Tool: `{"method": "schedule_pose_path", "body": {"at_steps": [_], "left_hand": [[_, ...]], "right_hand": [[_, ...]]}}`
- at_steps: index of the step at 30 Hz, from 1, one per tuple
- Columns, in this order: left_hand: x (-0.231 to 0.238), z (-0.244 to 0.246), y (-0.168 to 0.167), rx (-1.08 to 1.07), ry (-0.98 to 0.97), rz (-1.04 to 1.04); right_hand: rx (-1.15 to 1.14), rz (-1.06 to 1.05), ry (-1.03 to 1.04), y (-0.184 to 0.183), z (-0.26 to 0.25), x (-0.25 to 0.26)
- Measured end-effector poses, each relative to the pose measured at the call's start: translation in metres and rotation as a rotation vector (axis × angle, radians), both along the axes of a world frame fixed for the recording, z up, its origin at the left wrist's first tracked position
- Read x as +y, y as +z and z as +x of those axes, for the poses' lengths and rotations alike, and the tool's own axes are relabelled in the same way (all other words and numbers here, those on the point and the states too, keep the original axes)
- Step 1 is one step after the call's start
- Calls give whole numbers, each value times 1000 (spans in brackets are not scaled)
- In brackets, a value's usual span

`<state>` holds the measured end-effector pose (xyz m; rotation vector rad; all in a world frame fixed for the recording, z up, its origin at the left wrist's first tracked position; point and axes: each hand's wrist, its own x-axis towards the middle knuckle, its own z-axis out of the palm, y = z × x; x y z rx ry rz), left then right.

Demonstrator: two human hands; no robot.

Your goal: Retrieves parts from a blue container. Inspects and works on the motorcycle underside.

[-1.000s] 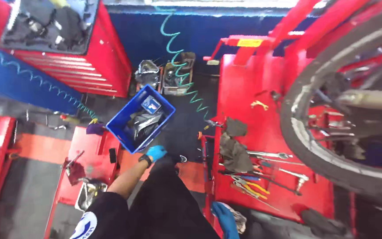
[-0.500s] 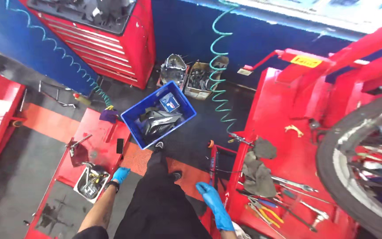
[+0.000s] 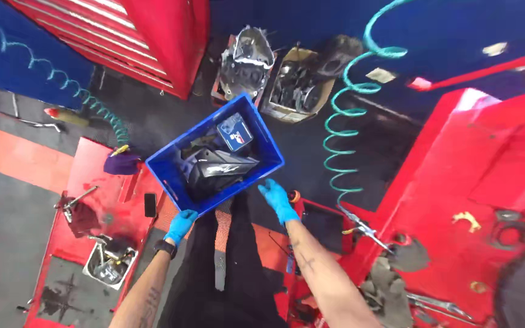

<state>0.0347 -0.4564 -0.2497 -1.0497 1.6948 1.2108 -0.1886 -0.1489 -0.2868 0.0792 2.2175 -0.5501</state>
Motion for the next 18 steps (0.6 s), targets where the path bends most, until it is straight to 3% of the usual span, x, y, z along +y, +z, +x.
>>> {"method": "schedule_pose_path", "body": {"at_steps": [3,6,8,13,16,18], "left_hand": [[16,-23,-41,-27,79,10],[32,-46,-77,-9,318,26],[41,-68,-97,2,451,33],[49,-121,-114,-127,553,45],[43,-131,-117,-160,402,-123],[36,-137,-122,-66,293,-205]], "right_hand": [[16,-95,-157,-91,-65,-30],[-90,-184,-299,-154,-79,-46],[-68,-258,-309,-145,-63,-60],[-171,-605,-75,-60,43,-123],[-418,-452,72,-61,74,-133],[-373,-205,61,-70,52,-121]]}}
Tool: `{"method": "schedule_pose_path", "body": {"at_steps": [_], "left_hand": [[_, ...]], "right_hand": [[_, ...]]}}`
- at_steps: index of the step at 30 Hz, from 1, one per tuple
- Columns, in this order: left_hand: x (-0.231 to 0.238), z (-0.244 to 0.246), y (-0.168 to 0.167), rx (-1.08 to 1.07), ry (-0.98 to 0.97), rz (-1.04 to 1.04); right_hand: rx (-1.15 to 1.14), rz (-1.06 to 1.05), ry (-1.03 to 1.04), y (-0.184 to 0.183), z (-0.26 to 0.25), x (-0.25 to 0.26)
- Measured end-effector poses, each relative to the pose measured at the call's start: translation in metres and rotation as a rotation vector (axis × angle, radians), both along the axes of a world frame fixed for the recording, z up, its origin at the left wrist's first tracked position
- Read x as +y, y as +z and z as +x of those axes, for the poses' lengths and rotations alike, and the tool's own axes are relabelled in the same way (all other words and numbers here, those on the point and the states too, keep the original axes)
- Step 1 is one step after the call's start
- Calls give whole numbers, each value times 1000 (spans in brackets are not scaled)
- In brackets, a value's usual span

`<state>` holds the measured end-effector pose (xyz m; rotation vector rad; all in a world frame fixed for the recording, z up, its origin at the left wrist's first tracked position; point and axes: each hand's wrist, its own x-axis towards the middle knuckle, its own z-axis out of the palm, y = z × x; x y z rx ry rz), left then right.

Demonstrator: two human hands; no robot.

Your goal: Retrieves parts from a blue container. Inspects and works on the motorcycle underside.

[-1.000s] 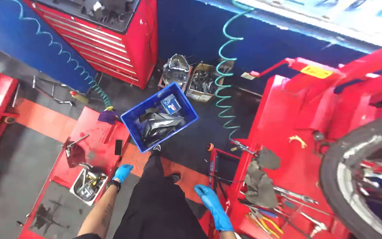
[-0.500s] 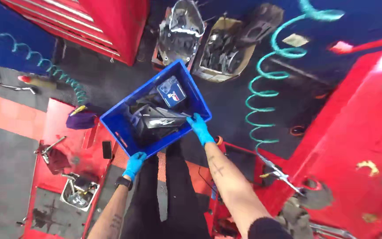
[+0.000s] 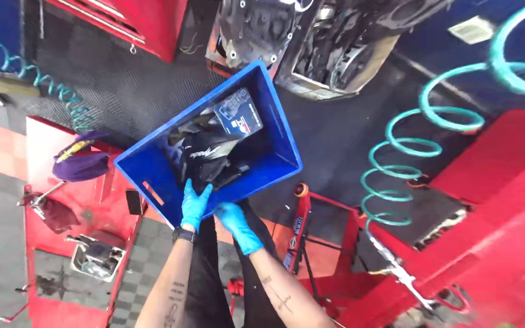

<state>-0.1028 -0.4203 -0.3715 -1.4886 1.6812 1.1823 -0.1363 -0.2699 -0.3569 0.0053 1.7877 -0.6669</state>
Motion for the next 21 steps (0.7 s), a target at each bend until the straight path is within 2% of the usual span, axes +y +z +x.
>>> {"method": "schedule_pose_path", "body": {"at_steps": [2,3,6,8,10,13,16,18,21], "left_hand": [[-6,-13,-7,108,-86,-24],[-9,-22,-12,149,-124,-24],[-10,-48,-41,179,-198,-7],[-6,-58,-62,176,-211,6],[-12,-65,-78,253,-196,-11],[-40,-70,-85,500,-170,-51],[-73,-76,-83,641,-285,-55],[-93,-79,-81,565,-399,-100],[-117,-84,-82,398,-508,-197]], "right_hand": [[223,152,-155,-23,-39,26],[291,156,-268,-40,-62,36],[184,-6,-616,-105,-122,37],[60,-85,-700,-137,-141,16],[30,-144,-728,-152,-137,-13],[182,-266,-760,-142,-100,-54],[132,-441,-693,-108,-62,-95],[30,-486,-622,-86,-34,-128],[-195,-547,-445,-87,-15,-149]]}}
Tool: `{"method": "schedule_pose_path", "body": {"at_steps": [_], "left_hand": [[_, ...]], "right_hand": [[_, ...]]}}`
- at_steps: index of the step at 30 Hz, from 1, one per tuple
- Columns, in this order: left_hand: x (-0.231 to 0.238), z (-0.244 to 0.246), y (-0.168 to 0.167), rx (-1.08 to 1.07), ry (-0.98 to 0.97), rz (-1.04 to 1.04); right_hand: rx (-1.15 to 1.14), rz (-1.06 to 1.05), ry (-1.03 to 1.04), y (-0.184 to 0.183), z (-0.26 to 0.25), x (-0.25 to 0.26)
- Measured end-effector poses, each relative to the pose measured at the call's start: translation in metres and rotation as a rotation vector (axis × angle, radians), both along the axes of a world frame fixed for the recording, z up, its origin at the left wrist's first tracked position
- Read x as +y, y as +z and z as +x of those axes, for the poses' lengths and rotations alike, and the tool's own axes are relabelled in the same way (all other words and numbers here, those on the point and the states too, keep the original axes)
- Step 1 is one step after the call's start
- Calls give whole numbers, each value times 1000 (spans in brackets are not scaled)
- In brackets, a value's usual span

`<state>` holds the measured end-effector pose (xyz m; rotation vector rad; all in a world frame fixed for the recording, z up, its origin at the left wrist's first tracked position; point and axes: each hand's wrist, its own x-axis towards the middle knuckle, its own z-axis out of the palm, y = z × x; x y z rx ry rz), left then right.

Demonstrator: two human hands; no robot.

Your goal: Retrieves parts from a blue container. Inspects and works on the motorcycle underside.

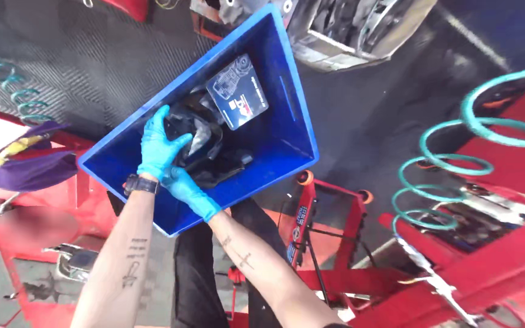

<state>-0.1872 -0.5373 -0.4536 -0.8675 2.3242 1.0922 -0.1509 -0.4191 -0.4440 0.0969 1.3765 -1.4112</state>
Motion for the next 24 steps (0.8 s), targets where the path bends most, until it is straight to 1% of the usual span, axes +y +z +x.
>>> {"method": "schedule_pose_path", "body": {"at_steps": [2,3,4,5,7,9,11,13,15,17,18,20,22,24], "left_hand": [[-6,-3,0,-73,-30,-99],[-9,-6,1,-104,-45,-139],[-12,-8,1,-128,-57,-162],[-14,-10,1,-143,-64,-177],[-19,-8,2,-138,-60,-202],[-20,15,14,-106,-52,-233],[-16,46,32,-61,-16,-284],[-10,83,47,0,25,-359],[-7,124,58,44,79,-434],[-10,159,65,58,179,-470],[-12,173,66,56,247,-473],[-17,194,68,31,385,-456],[-21,204,69,-5,474,-424],[-19,205,68,-48,499,-428]], "right_hand": [[21,-16,270,-9,-1,9],[71,26,406,-14,-4,19],[132,106,505,-19,-11,33],[197,221,556,-26,-20,49],[325,495,539,-47,-47,79],[459,695,481,-74,-74,97],[505,799,492,-105,-100,97],[454,869,587,-146,-118,84],[389,887,693,-183,-124,72],[371,903,703,-206,-120,68],[378,911,698,-211,-118,67],[433,866,713,-201,-111,68],[532,783,711,-170,-98,70],[622,741,713,-123,-84,69]]}}
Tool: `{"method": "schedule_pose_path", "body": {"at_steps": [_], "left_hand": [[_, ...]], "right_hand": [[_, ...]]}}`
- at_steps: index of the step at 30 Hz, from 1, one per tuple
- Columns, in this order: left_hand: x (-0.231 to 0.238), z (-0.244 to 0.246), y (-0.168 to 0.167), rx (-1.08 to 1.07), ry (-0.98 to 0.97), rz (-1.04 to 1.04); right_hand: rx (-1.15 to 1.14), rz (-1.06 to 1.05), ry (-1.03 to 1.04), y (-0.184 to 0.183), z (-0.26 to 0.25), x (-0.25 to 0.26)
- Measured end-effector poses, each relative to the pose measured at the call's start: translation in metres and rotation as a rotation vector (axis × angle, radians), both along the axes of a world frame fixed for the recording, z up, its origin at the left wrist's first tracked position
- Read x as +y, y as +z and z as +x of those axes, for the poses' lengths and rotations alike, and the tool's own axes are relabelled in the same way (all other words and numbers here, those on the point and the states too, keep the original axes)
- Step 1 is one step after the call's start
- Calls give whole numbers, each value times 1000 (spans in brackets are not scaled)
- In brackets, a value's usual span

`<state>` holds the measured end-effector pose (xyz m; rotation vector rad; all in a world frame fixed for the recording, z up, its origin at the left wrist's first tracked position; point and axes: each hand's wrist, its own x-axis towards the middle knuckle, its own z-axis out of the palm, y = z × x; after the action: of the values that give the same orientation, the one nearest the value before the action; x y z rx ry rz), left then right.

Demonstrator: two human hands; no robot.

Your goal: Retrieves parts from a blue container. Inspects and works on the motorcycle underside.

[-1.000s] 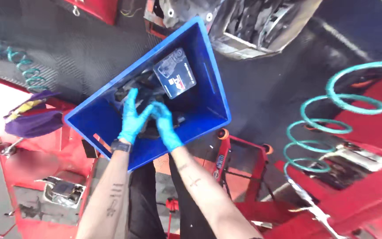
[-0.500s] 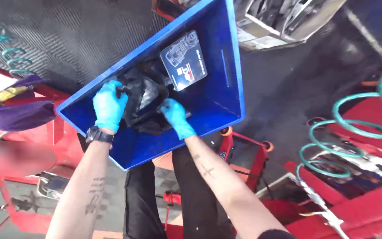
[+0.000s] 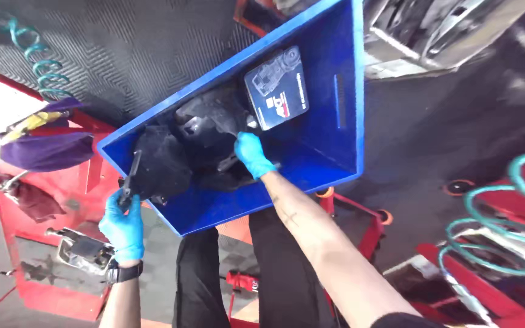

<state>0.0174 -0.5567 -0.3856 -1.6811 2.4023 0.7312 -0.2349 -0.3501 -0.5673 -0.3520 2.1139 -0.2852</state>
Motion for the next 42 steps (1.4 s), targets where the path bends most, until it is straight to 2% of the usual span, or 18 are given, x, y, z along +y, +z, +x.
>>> {"method": "schedule_pose_path", "body": {"at_steps": [2,4,7,10,13,16,21,24,26,28,30,32,35,38,40,42], "left_hand": [[3,1,0,-58,20,-14],[5,1,0,-102,38,-35],[9,-2,0,-147,56,-10],[12,-6,-10,-184,70,35],[13,-14,-16,-235,109,93],[6,-23,-12,-264,85,157],[-12,-32,25,-295,-54,353],[-17,-37,69,-203,-89,436],[-17,-48,111,-35,-135,548],[-17,-65,159,134,-260,661],[-10,-88,219,281,-400,773],[4,-117,278,356,-615,778],[54,-158,365,421,-1112,518],[138,-161,436,512,-1555,171],[192,-145,467,397,-1731,-46],[243,-118,485,239,-1766,-152]], "right_hand": [[45,22,45,39,15,-1],[146,-1,63,60,30,6],[310,-157,-5,86,35,37],[383,-318,-28,122,19,68],[351,-396,-47,172,-7,96],[218,-378,-121,232,-36,122],[104,-390,-287,322,-51,164],[69,-373,-344,376,-46,188],[71,-350,-357,418,-40,201],[106,-339,-329,460,-30,214],[176,-331,-226,502,-17,226],[310,-331,-51,545,0,236],[526,-339,142,609,31,237],[749,-394,246,656,73,235],[827,-397,233,689,102,235],[818,-328,167,725,132,245]]}}
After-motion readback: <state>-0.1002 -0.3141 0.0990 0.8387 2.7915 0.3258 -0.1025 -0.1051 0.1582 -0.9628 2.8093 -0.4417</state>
